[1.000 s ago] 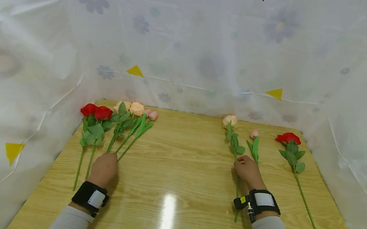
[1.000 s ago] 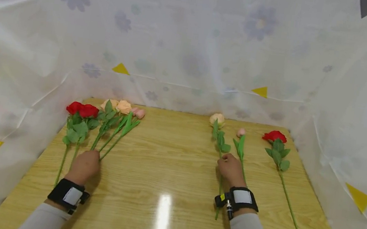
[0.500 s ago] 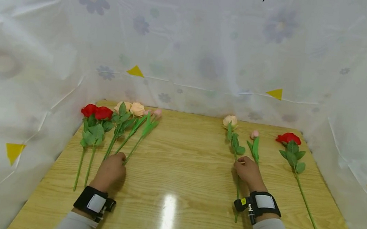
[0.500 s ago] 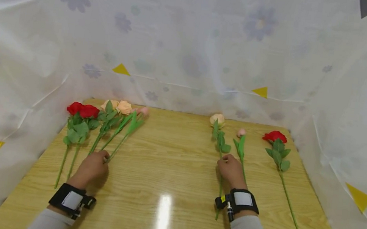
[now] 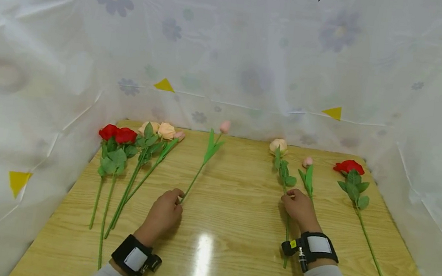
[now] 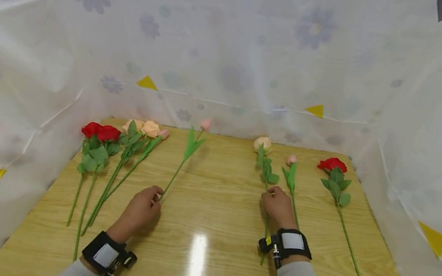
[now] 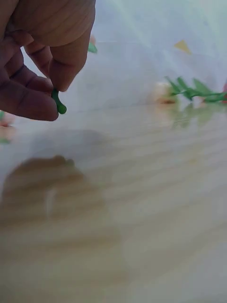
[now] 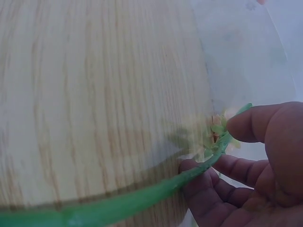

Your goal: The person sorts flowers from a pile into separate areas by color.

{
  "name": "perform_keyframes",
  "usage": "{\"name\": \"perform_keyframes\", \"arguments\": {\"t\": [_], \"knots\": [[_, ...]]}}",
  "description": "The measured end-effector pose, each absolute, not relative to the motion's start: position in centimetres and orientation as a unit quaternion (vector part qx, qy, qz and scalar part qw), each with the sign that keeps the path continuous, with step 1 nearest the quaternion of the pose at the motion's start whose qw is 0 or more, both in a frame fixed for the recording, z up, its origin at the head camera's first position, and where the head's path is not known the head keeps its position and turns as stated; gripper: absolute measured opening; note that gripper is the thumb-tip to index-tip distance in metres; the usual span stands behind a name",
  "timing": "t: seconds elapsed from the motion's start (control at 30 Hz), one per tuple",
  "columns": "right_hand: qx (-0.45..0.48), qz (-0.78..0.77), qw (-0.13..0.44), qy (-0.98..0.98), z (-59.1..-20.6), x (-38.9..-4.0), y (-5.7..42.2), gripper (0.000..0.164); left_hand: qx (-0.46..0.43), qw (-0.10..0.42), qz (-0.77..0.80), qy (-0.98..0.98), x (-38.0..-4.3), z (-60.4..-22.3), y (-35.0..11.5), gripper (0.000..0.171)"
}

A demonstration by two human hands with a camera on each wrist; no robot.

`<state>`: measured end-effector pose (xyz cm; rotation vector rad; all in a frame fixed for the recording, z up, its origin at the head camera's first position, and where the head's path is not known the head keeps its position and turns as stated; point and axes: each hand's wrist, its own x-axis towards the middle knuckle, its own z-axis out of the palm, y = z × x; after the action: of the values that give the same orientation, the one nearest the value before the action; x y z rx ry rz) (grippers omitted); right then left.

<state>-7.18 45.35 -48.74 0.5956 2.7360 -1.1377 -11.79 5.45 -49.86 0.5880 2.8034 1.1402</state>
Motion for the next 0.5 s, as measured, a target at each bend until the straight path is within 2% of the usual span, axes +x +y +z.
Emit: {"name": "perform_keyframes", "arguments": {"t": [0.2, 0.4, 0.5], "knots": [[0.205, -0.380, 0.028, 0.901, -48.1, -6.6, 44.7, 0.050, 0.214, -0.009, 0.432, 0.876, -10.4, -50.1, 8.4, 0.026], [0.177, -0.419, -0.097, 0.885, -46.9, -6.0, 40.9, 0.040, 0.216, 0.008, 0.504, 0.836, -8.9, -48.7, 10.7, 0.027], [0.142, -0.474, -0.132, 0.859, -45.6, -6.2, 37.8, 0.033, 0.221, 0.018, 0.534, 0.816, -8.2, -47.8, 11.9, 0.028]]}}
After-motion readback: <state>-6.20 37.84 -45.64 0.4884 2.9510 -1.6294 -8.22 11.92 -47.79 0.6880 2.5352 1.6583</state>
